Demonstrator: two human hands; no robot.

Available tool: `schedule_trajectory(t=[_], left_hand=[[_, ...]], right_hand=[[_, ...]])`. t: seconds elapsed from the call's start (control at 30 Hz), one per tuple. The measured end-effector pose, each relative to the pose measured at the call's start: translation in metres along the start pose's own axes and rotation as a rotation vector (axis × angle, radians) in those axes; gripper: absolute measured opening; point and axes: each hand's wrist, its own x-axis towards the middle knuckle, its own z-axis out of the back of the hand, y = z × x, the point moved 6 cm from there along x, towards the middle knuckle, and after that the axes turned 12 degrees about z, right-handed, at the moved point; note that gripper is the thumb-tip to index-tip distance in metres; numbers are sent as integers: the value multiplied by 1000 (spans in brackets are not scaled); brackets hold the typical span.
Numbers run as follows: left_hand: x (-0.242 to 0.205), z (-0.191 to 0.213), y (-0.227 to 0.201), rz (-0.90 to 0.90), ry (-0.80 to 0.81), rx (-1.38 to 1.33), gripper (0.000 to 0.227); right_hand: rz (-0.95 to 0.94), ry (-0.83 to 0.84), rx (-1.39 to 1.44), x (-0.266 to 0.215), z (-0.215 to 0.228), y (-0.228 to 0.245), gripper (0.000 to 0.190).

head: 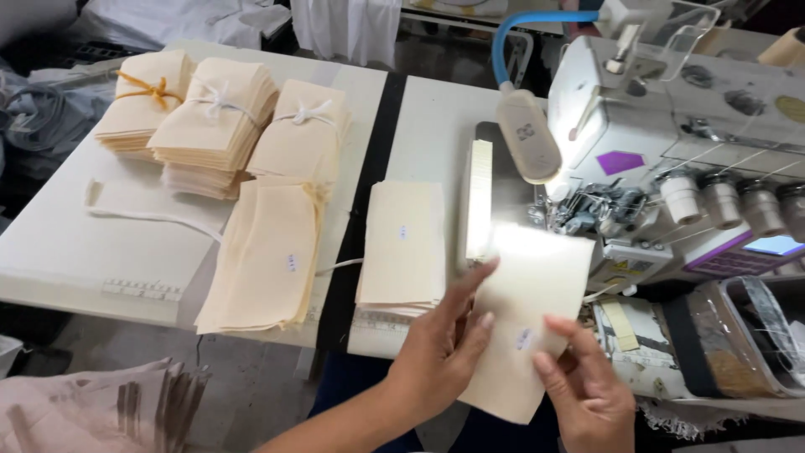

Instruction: Picking up, aligning, and stacking fabric pieces on a sewing machine workstation

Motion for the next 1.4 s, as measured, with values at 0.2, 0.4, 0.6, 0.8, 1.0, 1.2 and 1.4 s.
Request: schedule_trajectory(t=[0.2,0.4,0.6,0.8,1.0,1.2,1.4], left_hand=[[5,-23,34,327,28,18,52],[18,-20,34,357,12,1,57],[27,-21,30,340,30,-12,61],[26,-21,36,338,9,16,63],[26,-20,36,317,4,72,62],[26,-20,34,319,15,71,63],[27,-21,32,293,57,193,65]], right_hand=[[-267,117,-16,-3,17,-38,54],[-187,122,-41,12,9,-25,56],[-166,99,-87,19,11,-29,54],[-211,108,-64,23,10,-30,55],[-221,111,4,23,9,-33,55],[-257,117,42,21,13,-43,57],[-323,116,1,12,19,-44,57]])
